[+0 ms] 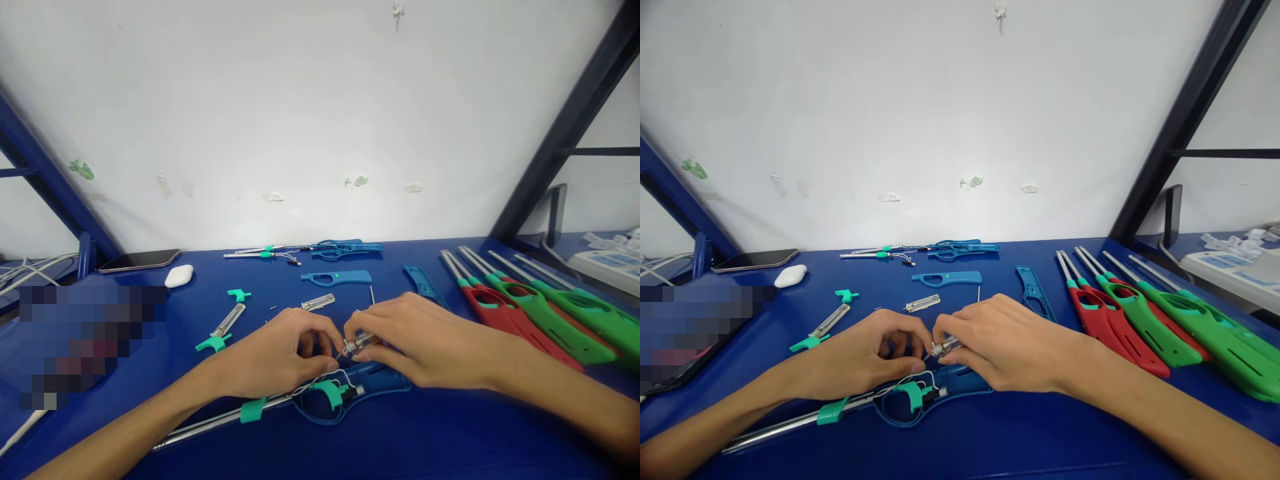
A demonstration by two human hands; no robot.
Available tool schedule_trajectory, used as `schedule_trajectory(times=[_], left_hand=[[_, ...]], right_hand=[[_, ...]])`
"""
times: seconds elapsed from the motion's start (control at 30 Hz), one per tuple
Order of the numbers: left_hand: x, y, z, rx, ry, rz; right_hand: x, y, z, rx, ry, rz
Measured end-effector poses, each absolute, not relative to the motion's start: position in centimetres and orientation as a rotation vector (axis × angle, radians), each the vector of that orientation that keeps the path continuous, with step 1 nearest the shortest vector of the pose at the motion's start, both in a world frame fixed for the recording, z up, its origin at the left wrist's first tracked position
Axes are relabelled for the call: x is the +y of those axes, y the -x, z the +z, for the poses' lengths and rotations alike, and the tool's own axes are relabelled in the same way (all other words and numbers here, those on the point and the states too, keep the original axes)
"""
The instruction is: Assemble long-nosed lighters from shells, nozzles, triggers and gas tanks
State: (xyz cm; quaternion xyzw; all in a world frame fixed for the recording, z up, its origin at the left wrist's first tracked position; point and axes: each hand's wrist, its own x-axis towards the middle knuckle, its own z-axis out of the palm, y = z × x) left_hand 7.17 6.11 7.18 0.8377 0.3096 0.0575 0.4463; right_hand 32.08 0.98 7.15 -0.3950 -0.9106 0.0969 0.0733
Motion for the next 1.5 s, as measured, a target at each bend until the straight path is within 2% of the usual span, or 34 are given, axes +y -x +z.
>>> schedule_trajectory(times=[1.5], left_hand=[[5.93,-7.45,6.33,0.765,-2.039,0.246]], right_hand=[[1.12,-31.83,6.61,-2.821,1.114,0.144]])
